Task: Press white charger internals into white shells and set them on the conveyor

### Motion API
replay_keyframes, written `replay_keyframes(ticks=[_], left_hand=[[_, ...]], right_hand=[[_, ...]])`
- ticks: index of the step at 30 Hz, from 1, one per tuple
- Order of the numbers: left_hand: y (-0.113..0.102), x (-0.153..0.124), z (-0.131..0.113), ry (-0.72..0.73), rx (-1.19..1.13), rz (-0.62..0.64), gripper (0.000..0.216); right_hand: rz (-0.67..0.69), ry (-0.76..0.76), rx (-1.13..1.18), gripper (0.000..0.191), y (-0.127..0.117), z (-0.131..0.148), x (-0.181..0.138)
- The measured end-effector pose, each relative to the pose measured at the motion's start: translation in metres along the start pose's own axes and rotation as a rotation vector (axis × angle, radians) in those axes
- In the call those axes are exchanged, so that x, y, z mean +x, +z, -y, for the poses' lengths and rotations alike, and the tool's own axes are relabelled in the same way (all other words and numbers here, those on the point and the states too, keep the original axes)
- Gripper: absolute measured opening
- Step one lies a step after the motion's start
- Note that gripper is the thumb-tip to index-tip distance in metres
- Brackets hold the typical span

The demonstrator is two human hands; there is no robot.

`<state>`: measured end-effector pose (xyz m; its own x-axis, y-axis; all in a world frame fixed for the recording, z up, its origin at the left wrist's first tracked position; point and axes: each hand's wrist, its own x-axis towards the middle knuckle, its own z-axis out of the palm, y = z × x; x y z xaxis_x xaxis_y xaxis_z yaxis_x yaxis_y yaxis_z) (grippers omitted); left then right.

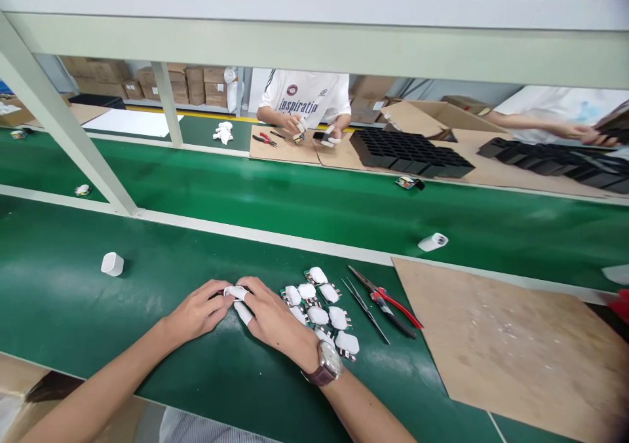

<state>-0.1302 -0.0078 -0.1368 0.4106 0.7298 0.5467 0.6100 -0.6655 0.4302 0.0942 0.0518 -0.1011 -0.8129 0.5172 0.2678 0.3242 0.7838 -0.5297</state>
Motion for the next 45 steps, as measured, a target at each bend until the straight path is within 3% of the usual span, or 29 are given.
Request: replay_keyframes(ticks=[6, 11, 14, 17, 19, 22, 29, 35, 38, 40, 43, 45], left_hand=[[0.003, -0.003, -0.001, -0.015, 0.034, -0.016, 0.021], [0.006, -0.008, 0.002, -0.108, -0.044, 0.006, 0.019], [0.008, 0.001, -0.006, -0.360, -0.360, -0.092, 0.009], [0.006, 0.017, -0.026, -0.764, -0.951, -0.241, 0.020], [0.002, 0.025, -0.042, -0.947, -1.314, -0.255, 0.026], [-0.001, 0.030, -0.060, -1.070, -1.589, -0.250, 0.025], [0.002, 0.027, -0.066, -1.190, -1.756, -0.290, 0.014], [0.011, 0.026, -0.070, -1.195, -1.672, -0.305, 0.019], [0.015, 0.027, -0.058, -1.125, -1.513, -0.250, 0.027], [0.008, 0.036, -0.032, -1.001, -1.192, -0.186, 0.033], [-0.016, 0.069, 0.034, -0.710, -0.393, -0.184, 0.042], [-0.036, 0.099, 0.082, -0.670, -0.194, -0.247, 0.037]], right_hand=[[0.045, 0.032, 0.131, 0.030, -0.006, -0.004, 0.005], [-0.109, 0.221, 0.237, 0.044, -0.006, -0.007, -0.011], [-0.138, 0.243, 0.127, 0.063, -0.003, 0.001, -0.025], [-0.192, 0.189, 0.067, 0.077, 0.003, 0.017, -0.032], [-0.269, 0.143, 0.050, 0.074, 0.004, 0.027, -0.032], [-0.356, 0.093, 0.000, 0.064, 0.000, 0.038, -0.028], [-0.300, 0.110, -0.062, 0.054, -0.016, 0.050, -0.021], [-0.294, 0.123, -0.029, 0.059, -0.016, 0.049, -0.022], [-0.253, 0.144, -0.031, 0.069, -0.015, 0.039, -0.032], [-0.227, 0.194, -0.067, 0.078, -0.018, 0.024, -0.044], [-0.275, 0.330, -0.134, 0.071, -0.032, -0.009, -0.070], [-0.339, 0.412, -0.199, 0.058, -0.044, -0.038, -0.090]])
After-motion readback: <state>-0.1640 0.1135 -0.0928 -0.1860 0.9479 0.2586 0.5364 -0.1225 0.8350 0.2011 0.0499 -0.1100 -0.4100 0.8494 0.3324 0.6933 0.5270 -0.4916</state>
